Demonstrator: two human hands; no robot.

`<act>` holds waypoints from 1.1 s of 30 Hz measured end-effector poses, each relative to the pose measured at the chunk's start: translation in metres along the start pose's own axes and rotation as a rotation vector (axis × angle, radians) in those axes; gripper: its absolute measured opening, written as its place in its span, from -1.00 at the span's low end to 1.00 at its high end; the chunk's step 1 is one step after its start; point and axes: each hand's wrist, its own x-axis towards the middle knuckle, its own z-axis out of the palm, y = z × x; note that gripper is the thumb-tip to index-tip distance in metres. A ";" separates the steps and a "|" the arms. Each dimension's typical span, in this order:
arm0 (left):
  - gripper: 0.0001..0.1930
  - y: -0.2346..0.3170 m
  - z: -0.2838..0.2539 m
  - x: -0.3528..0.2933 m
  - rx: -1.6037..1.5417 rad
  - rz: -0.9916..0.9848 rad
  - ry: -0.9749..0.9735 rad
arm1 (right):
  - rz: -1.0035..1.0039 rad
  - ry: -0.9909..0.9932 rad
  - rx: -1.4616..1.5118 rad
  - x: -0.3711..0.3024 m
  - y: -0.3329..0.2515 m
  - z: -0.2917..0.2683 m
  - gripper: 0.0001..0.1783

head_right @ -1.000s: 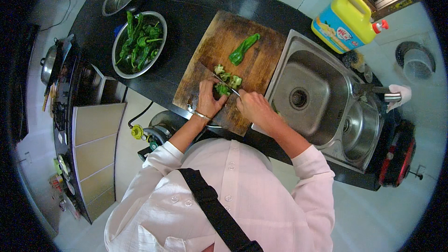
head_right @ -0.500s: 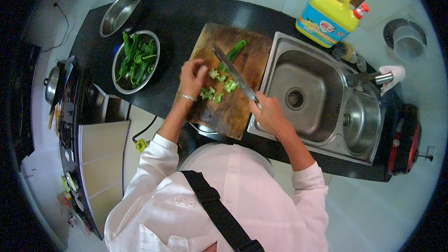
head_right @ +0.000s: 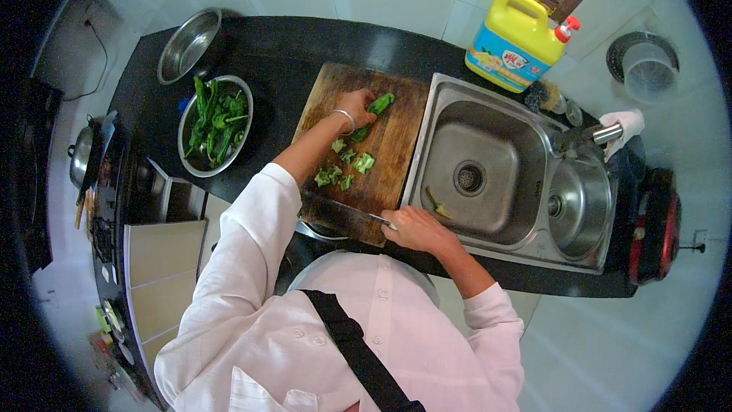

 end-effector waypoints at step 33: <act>-0.62 -0.062 0.006 -0.216 -0.055 0.448 0.529 | 0.088 0.303 0.172 0.062 -0.016 -0.025 -0.74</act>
